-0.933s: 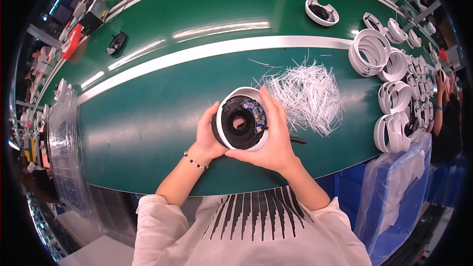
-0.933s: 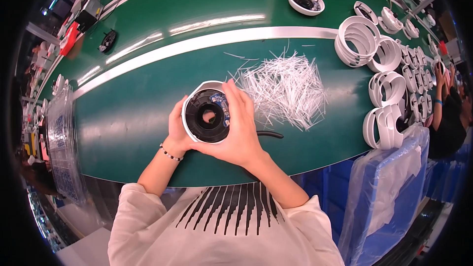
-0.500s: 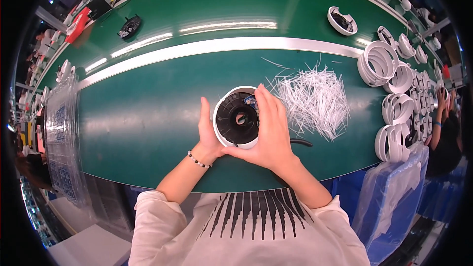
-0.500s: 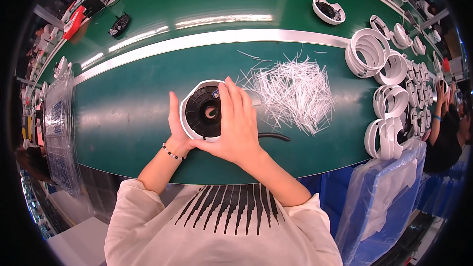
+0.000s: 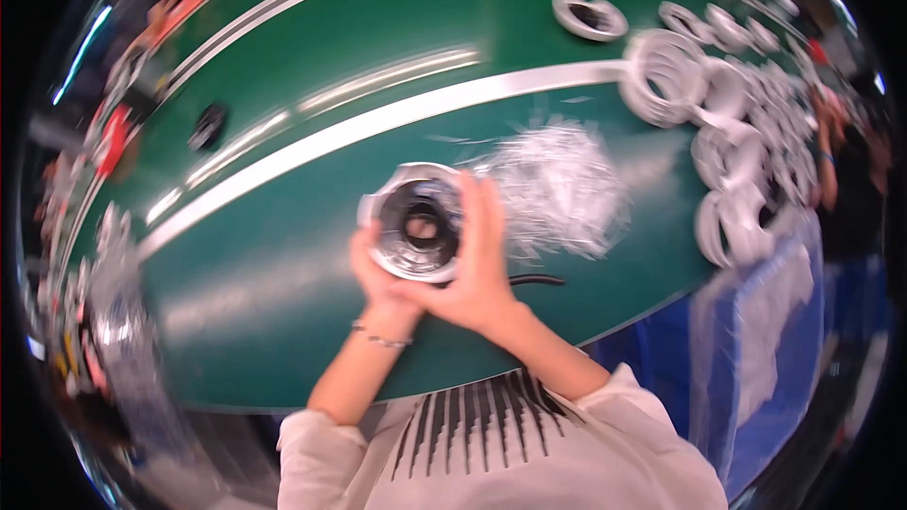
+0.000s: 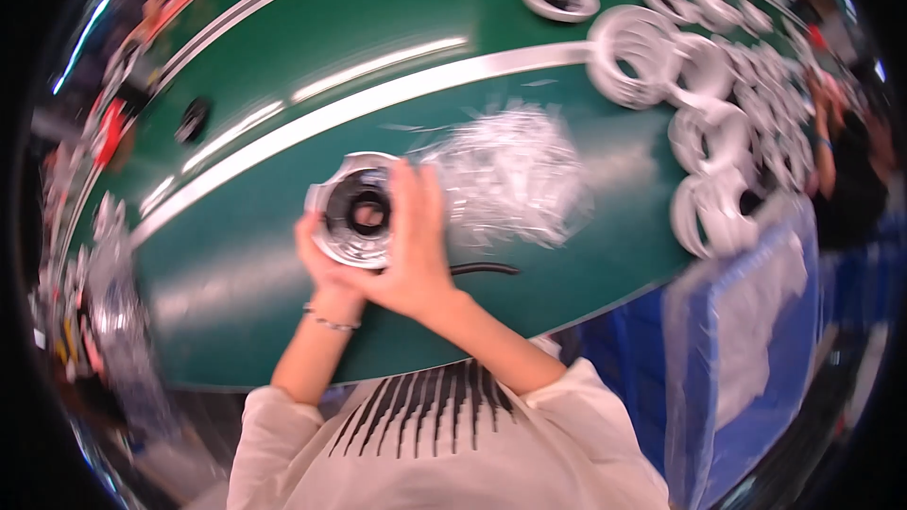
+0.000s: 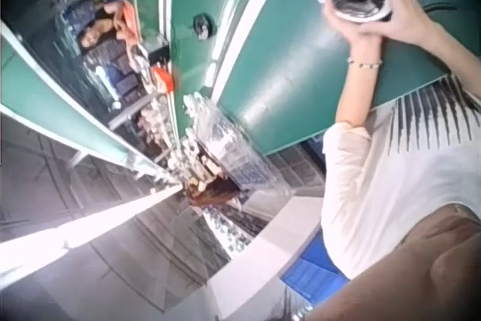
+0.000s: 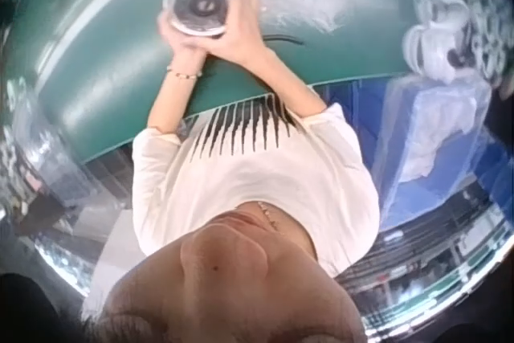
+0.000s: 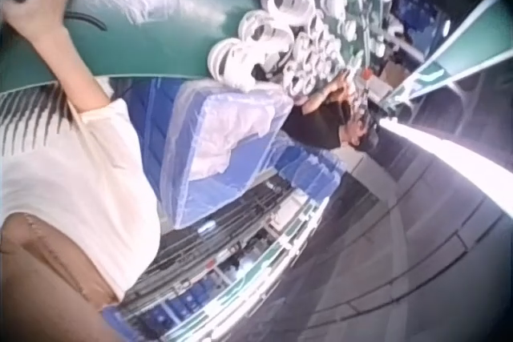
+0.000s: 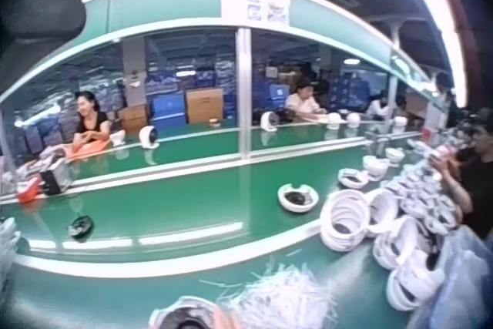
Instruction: Assembling electronic components and trimming wires for lighting fixtures on a factory production line.
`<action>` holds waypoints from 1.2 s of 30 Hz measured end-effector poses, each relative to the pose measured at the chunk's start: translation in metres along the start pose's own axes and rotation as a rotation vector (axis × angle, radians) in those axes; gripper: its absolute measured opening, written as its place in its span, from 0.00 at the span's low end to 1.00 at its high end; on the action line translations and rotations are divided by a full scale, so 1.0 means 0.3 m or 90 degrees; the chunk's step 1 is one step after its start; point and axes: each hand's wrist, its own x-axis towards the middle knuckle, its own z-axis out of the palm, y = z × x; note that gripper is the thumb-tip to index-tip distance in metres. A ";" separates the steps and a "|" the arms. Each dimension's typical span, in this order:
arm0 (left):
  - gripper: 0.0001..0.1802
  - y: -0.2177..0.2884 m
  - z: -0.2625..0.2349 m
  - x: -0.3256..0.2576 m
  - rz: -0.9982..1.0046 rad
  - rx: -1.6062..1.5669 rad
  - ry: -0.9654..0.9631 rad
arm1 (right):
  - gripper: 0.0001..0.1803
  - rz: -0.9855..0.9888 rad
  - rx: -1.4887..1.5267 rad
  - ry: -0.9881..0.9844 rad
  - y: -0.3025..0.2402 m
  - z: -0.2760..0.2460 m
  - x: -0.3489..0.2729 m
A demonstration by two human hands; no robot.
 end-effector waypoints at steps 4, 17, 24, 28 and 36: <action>0.27 0.084 0.052 0.215 0.001 0.085 0.029 | 0.49 -0.098 0.030 0.099 0.051 -0.164 0.016; 0.28 0.437 -0.133 0.959 0.261 0.375 0.067 | 0.21 0.082 -0.635 0.474 0.232 -0.828 -0.038; 0.26 0.301 -0.042 0.676 0.775 0.843 0.091 | 0.18 -0.096 -0.657 0.182 0.458 -0.684 0.359; 0.26 0.478 -0.086 0.548 0.911 1.097 0.141 | 0.18 -0.050 -0.704 0.062 0.621 -0.620 0.442; 0.18 0.855 -0.309 0.501 0.988 1.103 0.356 | 0.09 -0.019 -0.535 0.078 0.772 -0.659 0.403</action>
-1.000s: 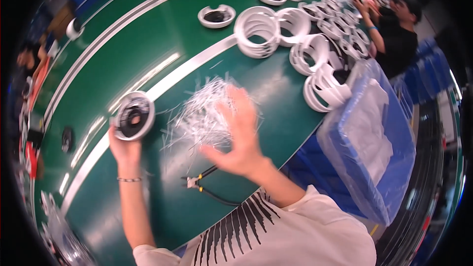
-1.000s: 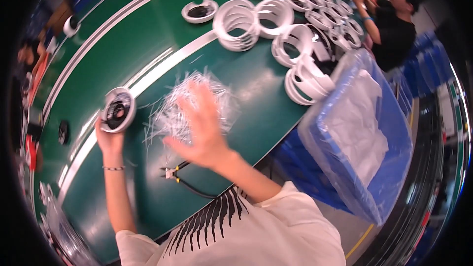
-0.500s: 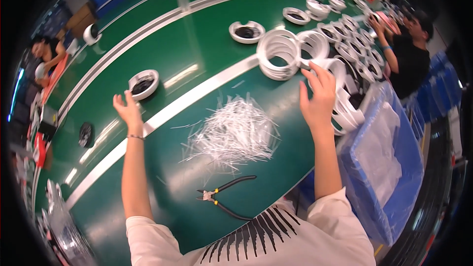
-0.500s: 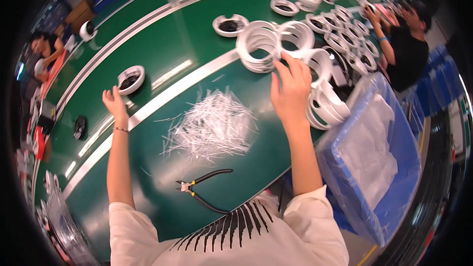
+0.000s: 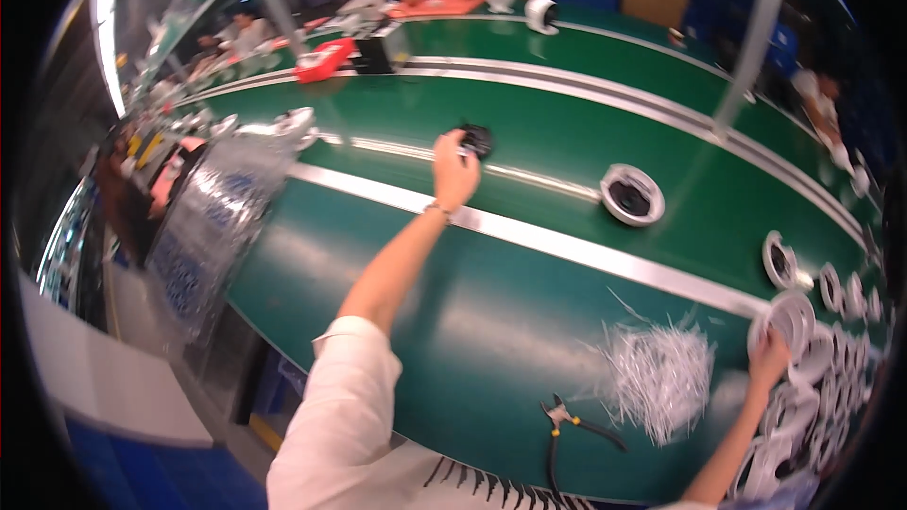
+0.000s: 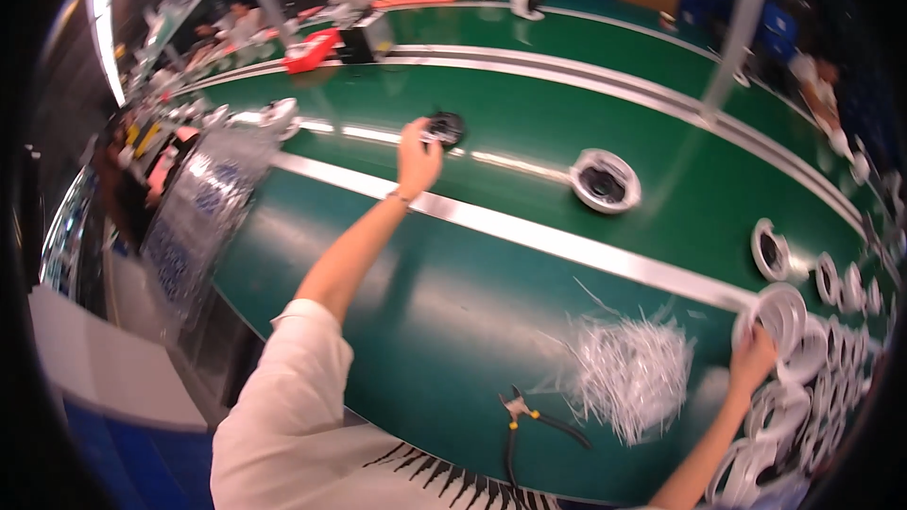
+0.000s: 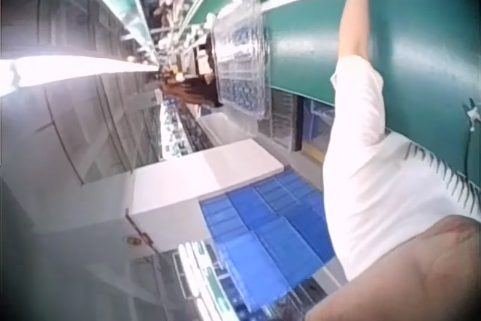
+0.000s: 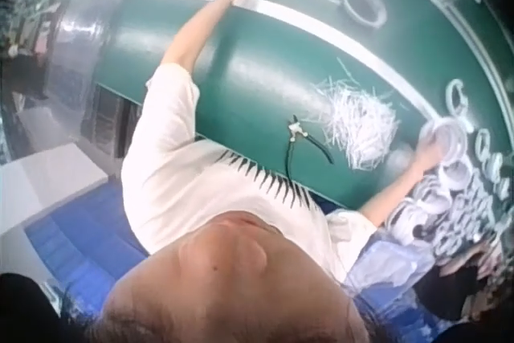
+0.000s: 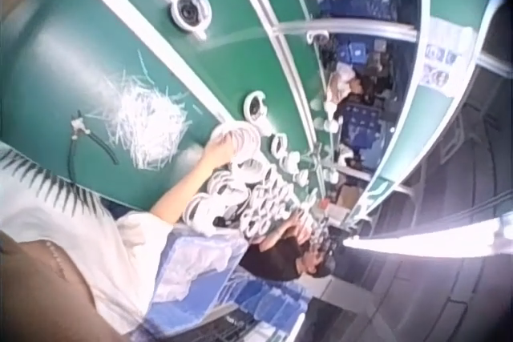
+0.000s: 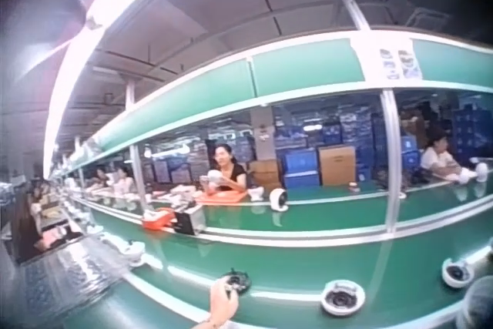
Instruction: Assembling electronic components and trimming wires for lighting fixtures on a factory production line.
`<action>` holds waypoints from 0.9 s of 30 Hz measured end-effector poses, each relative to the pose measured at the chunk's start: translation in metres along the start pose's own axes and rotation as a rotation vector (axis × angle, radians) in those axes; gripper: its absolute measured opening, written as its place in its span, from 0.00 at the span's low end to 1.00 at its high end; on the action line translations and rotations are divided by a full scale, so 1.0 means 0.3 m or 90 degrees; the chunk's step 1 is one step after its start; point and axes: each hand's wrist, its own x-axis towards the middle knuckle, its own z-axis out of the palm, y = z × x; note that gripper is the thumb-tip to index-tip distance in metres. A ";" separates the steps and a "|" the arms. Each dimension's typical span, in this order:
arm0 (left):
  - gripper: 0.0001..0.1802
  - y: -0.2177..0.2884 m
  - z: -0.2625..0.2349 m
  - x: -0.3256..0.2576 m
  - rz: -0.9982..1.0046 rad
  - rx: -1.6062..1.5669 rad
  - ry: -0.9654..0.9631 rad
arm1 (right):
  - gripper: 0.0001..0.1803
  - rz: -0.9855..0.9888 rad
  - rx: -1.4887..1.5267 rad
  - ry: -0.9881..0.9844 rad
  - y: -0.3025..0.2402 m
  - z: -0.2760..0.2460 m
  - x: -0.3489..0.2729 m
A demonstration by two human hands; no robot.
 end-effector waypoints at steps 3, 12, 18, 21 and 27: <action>0.18 0.009 0.030 -0.022 0.037 0.016 0.012 | 0.06 0.040 0.105 -0.019 0.042 -0.015 0.008; 0.32 -0.024 0.115 0.077 0.018 0.277 -0.186 | 0.15 -0.045 -0.091 -0.009 0.141 -0.033 0.073; 0.25 -0.089 0.182 0.215 -0.245 0.283 -0.462 | 0.10 -0.080 -0.139 0.082 -0.423 -0.374 -0.029; 0.24 -0.134 0.186 0.217 -0.304 0.287 -0.529 | 0.04 -0.205 -0.003 0.057 -0.625 -0.452 -0.081; 0.31 -0.139 0.221 0.169 -0.173 0.129 -0.303 | 0.18 -0.392 0.321 -0.076 -0.755 -0.390 -0.223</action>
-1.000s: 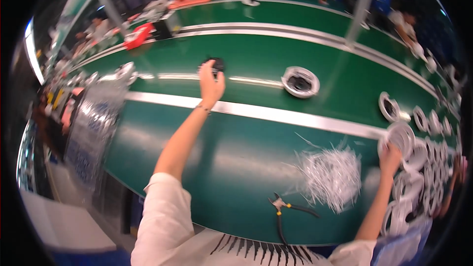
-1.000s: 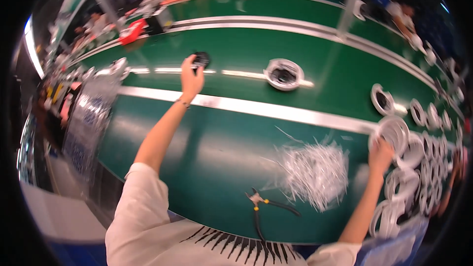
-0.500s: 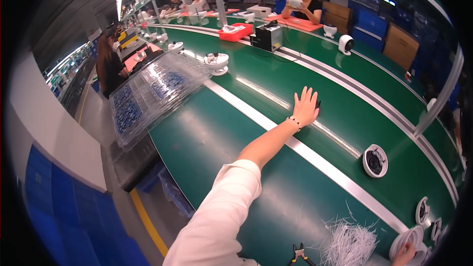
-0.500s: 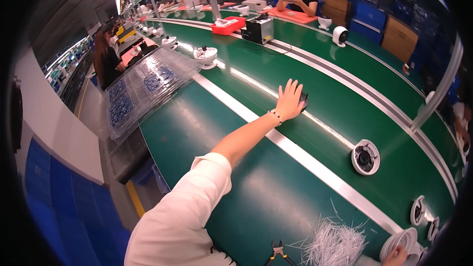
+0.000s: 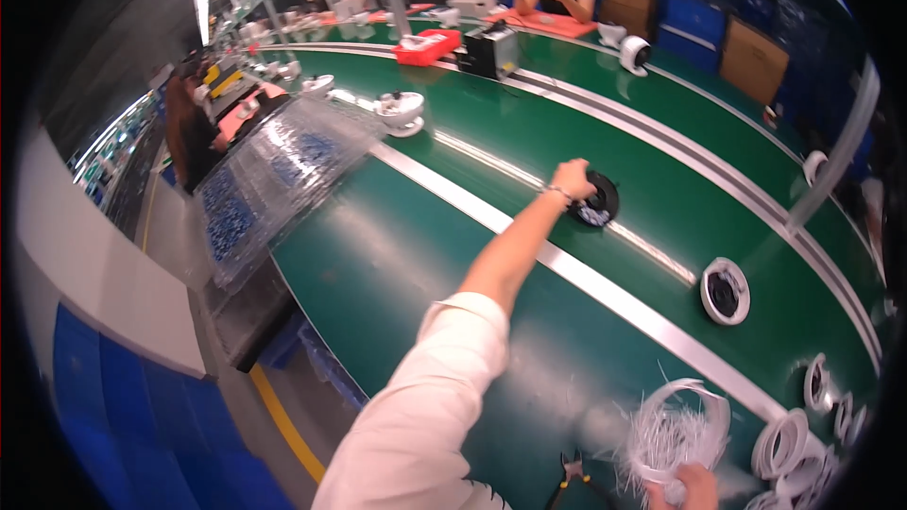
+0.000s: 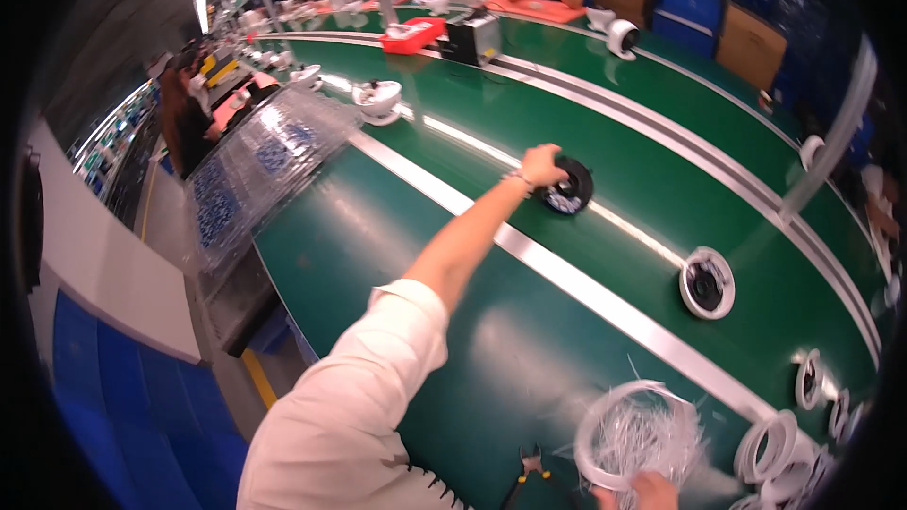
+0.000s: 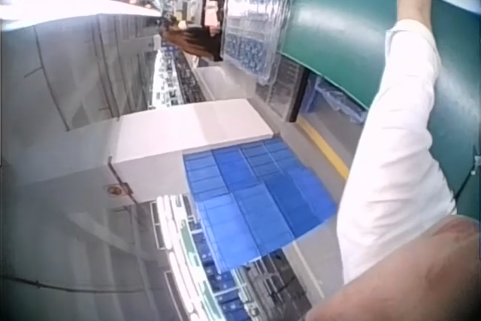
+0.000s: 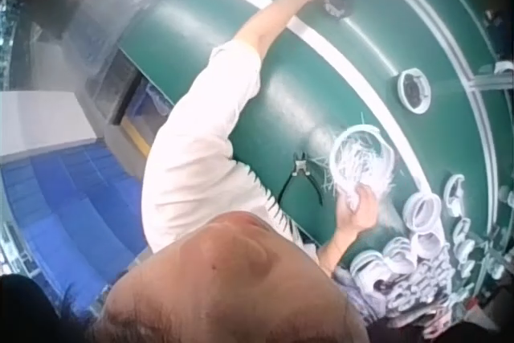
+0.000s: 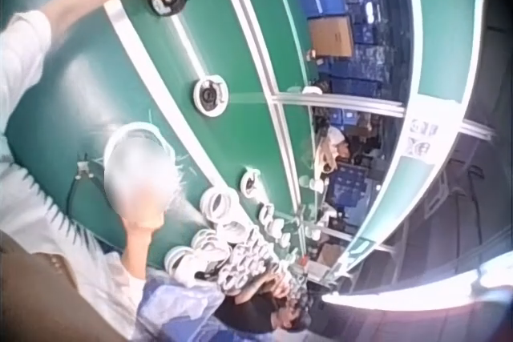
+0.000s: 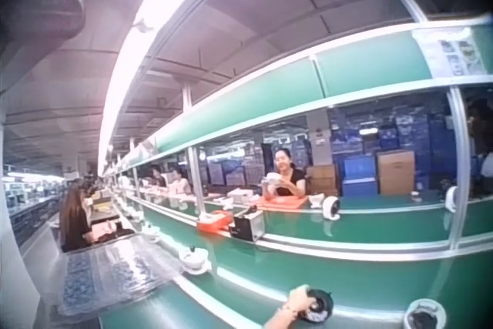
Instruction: Assembling electronic components and trimming wires for lighting fixtures on a factory production line.
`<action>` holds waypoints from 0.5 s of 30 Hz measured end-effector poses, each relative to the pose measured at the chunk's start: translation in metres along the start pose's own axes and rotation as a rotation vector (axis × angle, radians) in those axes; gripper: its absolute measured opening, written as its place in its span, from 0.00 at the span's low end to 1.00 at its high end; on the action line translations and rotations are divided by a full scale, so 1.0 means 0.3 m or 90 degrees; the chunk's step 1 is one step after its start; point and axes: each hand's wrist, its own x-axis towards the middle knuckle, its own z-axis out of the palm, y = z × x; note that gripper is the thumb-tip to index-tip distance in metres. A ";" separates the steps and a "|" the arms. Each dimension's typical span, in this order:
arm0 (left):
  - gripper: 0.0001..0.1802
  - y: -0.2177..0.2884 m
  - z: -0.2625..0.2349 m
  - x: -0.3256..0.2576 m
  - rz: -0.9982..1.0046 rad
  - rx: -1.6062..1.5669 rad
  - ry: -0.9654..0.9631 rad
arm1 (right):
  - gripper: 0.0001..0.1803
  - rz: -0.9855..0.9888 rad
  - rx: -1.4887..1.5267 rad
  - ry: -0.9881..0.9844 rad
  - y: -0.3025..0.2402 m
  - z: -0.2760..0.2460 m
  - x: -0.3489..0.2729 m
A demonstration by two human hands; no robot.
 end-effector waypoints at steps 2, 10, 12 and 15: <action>0.21 0.019 -0.026 -0.084 -0.133 -0.261 -0.008 | 0.23 0.005 0.110 -0.045 -0.048 0.073 -0.023; 0.21 0.089 -0.162 -0.641 -0.337 -0.882 -0.076 | 0.23 -0.179 0.196 -0.181 -0.182 0.265 -0.040; 0.22 0.104 -0.210 -0.756 -0.292 -0.891 -0.027 | 0.17 -0.193 0.187 -0.237 -0.190 0.321 -0.019; 0.24 0.161 -0.296 -0.872 -0.240 -0.951 0.038 | 0.10 -0.228 0.199 -0.278 -0.192 0.399 0.023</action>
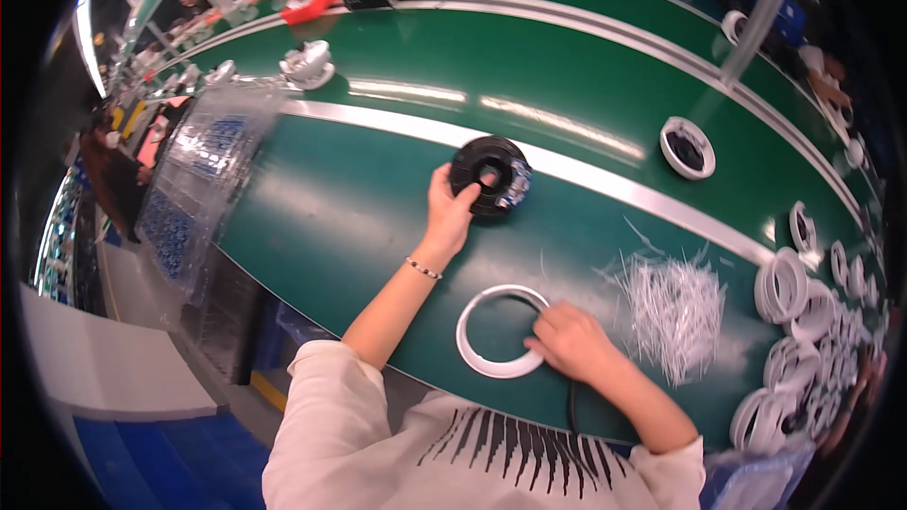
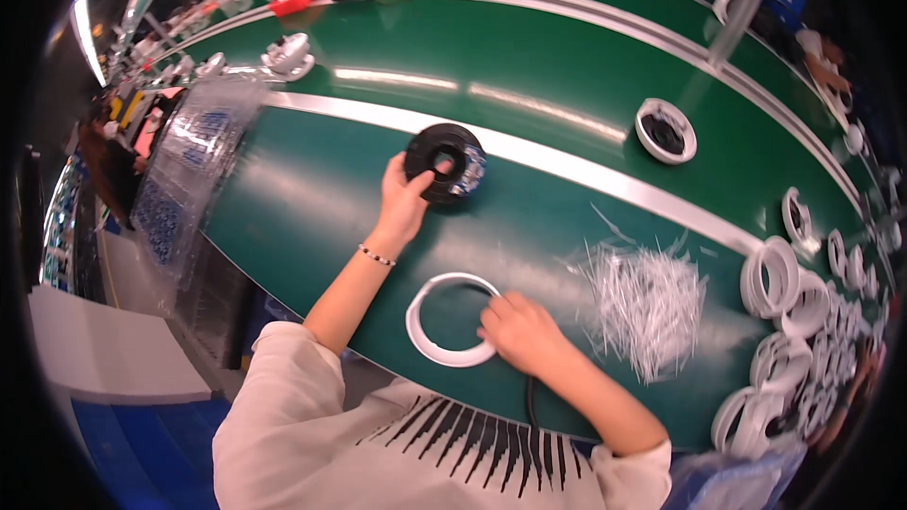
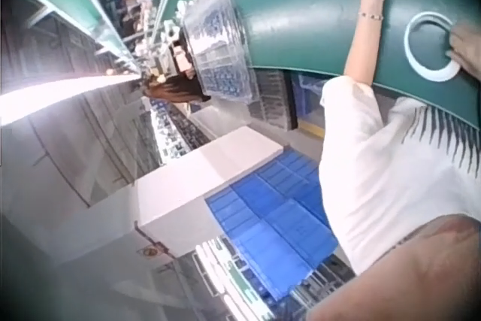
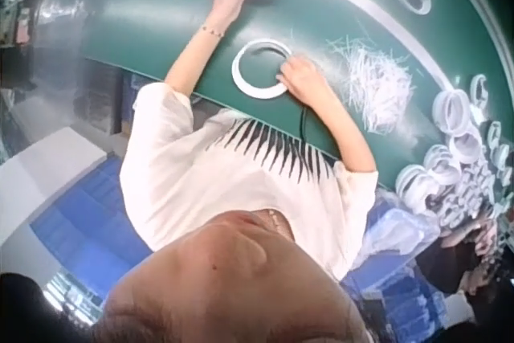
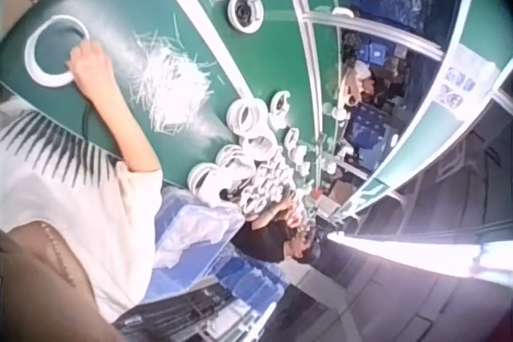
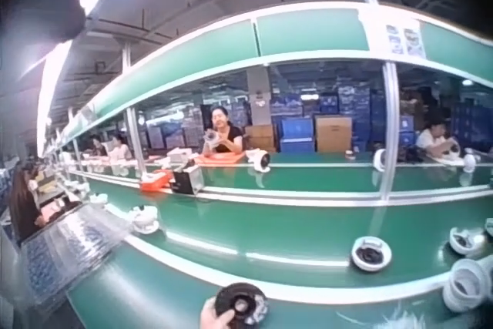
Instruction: Assembling electronic components and trimming wires for lighting fixtures on a factory production line.
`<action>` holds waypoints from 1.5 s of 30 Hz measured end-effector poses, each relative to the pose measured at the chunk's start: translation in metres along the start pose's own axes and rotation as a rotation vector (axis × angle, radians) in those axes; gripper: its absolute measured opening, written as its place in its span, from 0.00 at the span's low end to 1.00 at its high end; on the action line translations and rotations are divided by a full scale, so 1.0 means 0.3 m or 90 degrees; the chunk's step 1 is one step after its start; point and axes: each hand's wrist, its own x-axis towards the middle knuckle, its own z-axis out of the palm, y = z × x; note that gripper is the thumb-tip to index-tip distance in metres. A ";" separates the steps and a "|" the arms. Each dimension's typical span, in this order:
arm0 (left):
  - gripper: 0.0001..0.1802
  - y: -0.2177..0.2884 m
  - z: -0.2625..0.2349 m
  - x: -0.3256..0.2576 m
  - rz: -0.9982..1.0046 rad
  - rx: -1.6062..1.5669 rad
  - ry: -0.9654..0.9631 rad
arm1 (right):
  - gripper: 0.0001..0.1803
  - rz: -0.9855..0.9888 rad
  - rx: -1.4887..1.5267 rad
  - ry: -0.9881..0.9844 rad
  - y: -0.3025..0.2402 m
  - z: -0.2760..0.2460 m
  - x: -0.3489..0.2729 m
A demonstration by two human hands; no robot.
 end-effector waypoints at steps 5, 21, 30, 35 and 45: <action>0.23 -0.026 -0.011 -0.051 -0.039 -0.043 -0.037 | 0.10 -0.072 -0.066 0.015 0.020 0.056 0.067; 0.22 -0.039 0.019 -0.120 -0.093 -0.078 -0.111 | 0.61 0.266 0.150 0.141 -0.129 -0.003 0.081; 0.39 -0.018 0.084 -0.266 -0.337 -0.045 -0.492 | 0.60 0.464 0.371 0.459 0.009 0.066 0.084; 0.39 0.024 0.050 -0.209 -0.599 -0.398 -0.477 | 0.64 0.409 0.242 0.306 -0.040 0.009 0.083; 0.33 0.030 0.097 -0.222 -0.551 -0.282 -0.307 | 0.62 0.446 0.456 0.366 -0.026 -0.009 0.065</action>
